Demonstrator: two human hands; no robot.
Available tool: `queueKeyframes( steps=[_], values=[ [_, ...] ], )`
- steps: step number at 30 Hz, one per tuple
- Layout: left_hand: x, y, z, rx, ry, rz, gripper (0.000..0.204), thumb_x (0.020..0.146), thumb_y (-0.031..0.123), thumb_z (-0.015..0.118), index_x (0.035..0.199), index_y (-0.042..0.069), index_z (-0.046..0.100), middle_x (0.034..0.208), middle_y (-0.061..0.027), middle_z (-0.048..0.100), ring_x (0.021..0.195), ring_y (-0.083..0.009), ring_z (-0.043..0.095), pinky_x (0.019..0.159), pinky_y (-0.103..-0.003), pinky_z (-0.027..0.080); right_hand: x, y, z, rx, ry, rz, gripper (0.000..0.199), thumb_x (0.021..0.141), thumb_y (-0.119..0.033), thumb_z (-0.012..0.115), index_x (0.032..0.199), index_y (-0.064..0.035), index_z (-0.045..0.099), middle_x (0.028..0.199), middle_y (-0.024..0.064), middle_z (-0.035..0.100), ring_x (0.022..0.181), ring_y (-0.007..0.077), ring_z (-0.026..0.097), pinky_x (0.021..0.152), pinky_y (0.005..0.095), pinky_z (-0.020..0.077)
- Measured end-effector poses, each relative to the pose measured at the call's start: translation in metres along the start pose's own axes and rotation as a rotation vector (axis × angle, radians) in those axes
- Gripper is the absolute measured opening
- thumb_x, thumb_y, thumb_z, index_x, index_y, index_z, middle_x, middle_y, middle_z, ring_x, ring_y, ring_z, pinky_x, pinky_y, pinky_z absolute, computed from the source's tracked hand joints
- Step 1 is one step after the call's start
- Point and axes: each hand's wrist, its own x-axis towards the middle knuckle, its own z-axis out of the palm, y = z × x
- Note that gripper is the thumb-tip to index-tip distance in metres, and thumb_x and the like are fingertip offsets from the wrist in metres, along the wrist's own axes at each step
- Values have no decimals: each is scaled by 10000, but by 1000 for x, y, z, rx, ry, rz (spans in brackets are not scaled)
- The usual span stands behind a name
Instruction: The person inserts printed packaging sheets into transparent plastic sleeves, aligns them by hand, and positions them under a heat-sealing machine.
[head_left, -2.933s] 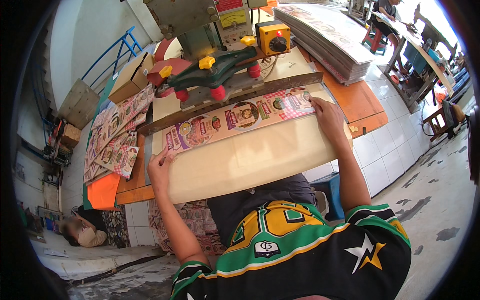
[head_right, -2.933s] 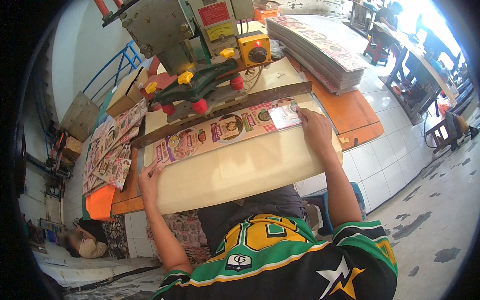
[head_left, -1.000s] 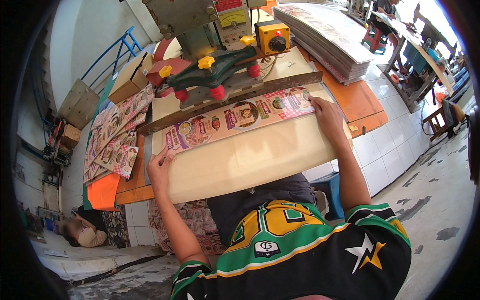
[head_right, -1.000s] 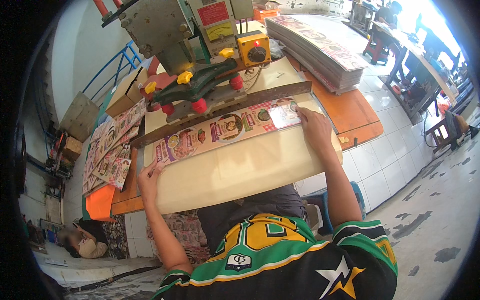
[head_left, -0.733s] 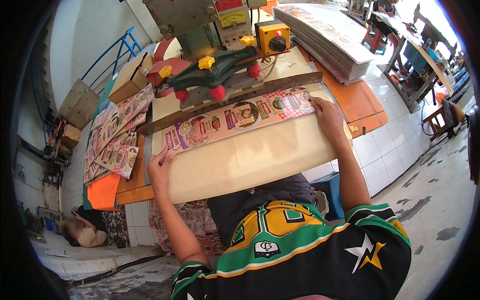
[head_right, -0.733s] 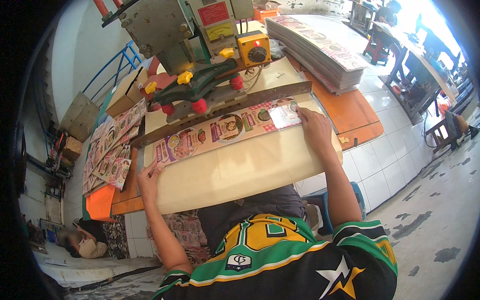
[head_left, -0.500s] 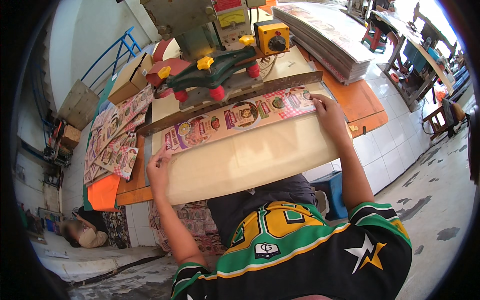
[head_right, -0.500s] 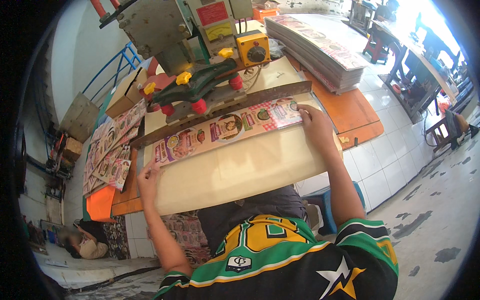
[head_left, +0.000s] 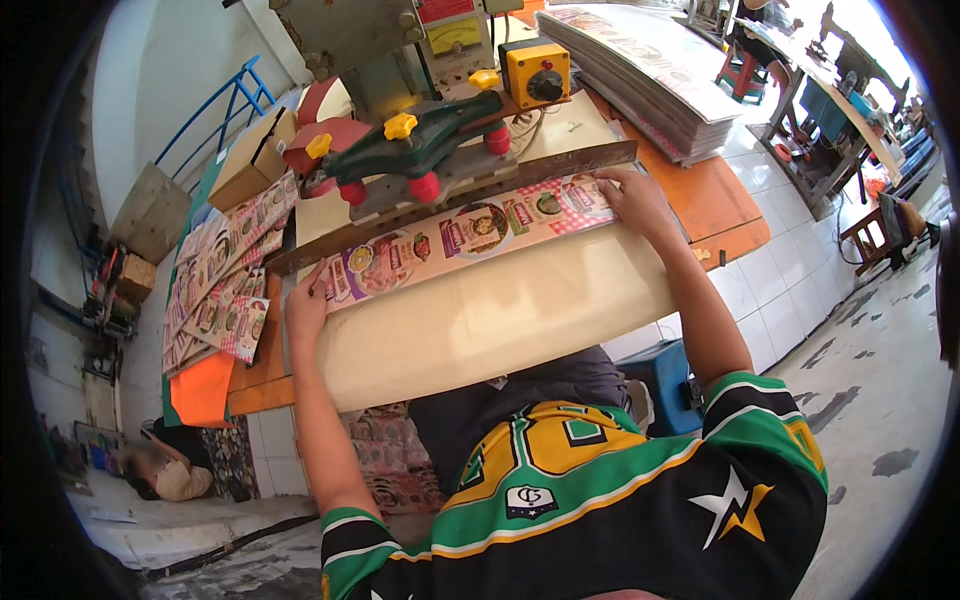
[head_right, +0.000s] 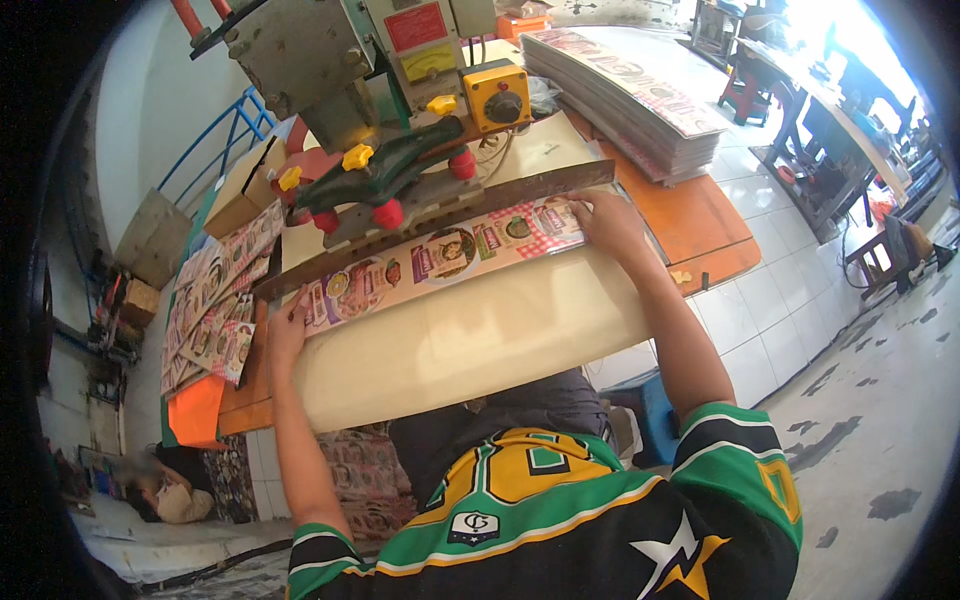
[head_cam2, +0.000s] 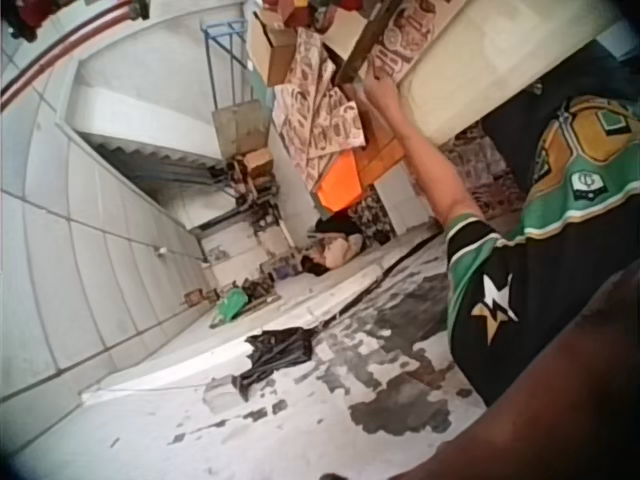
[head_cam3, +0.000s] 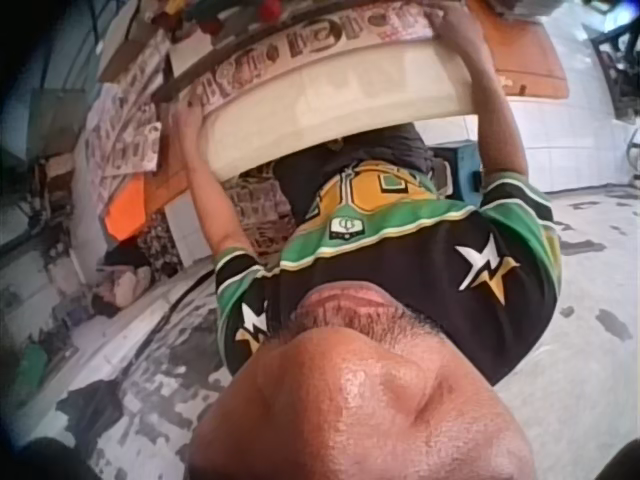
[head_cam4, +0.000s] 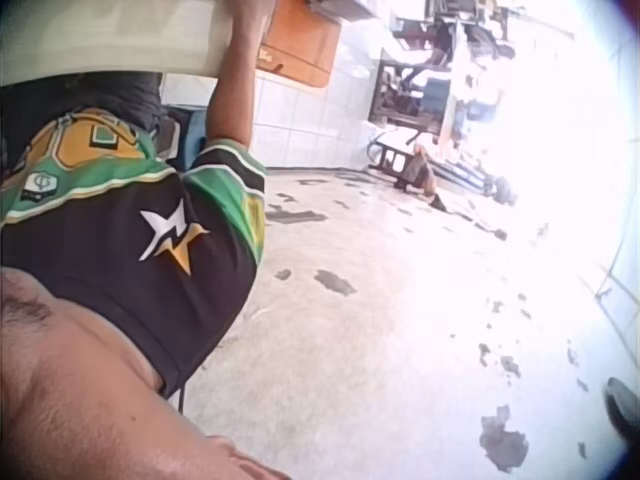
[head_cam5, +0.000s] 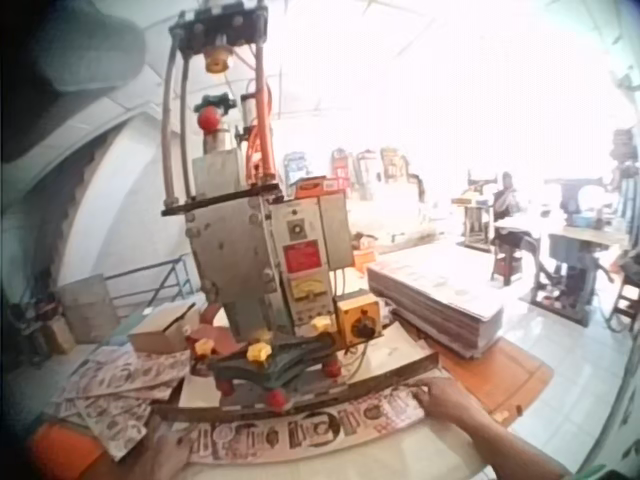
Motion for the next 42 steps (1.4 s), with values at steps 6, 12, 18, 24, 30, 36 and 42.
queueKeyframes(
  steps=[6, 12, 18, 24, 30, 36, 42],
  values=[
    [-2, 7, -3, 84, 8, -79, 367, 1017, 382, 531, 1341, 281, 671, 1043, -247, 707, 999, -430, 678, 849, -447, 524, -3, -10, -1, -57, 29, 9, 300, 987, -381, 582, 1168, -223, 762, 1103, 111, 749, 1019, 352, 694, 891, 471, 533],
    [-4, 7, -1, 67, 38, -50, 401, 1018, 476, 518, 1324, 276, 685, 1066, -229, 715, 1003, -426, 681, 849, -445, 528, -1, -8, 1, -86, 27, 31, 312, 996, -385, 569, 1171, -211, 760, 1057, 153, 748, 966, 376, 703, 861, 483, 541],
    [-3, 2, 1, 68, 52, -42, 412, 1016, 500, 515, 1316, 279, 690, 1044, -233, 718, 987, -438, 680, 839, -455, 531, -2, -8, 1, -96, 23, 32, 313, 995, -394, 572, 1163, -208, 760, 1032, 170, 748, 934, 389, 707, 840, 494, 543],
    [-1, -3, 2, 72, 58, -24, 370, 1017, 453, 529, 1307, 293, 693, 992, -248, 710, 954, -437, 683, 814, -456, 530, 0, -5, 2, -110, 23, 28, 300, 988, -400, 581, 1166, -231, 755, 1021, 158, 751, 928, 382, 709, 837, 497, 543],
    [-5, 6, -1, 79, 50, -42, 349, 1020, 402, 536, 1317, 295, 683, 939, -242, 706, 898, -419, 686, 785, -438, 528, 1, 1, 7, -107, 18, 28, 317, 985, -410, 577, 1179, -229, 750, 1031, 154, 750, 943, 380, 707, 852, 500, 540],
    [-7, 8, -1, 65, 52, -29, 338, 1013, 370, 551, 1318, 301, 681, 909, -245, 690, 842, -410, 675, 756, -433, 519, -1, 1, 6, -84, 44, 26, 325, 983, -410, 571, 1182, -228, 754, 1057, 152, 747, 963, 373, 703, 868, 495, 530],
    [-6, -4, 7, 33, 115, -15, 344, 1001, 358, 562, 1319, 298, 681, 874, -233, 685, 803, -387, 671, 731, -411, 512, -6, -10, 2, -64, 23, 47, 326, 984, -409, 564, 1190, -246, 757, 1068, 141, 748, 982, 358, 700, 869, 479, 526]
  ],
)
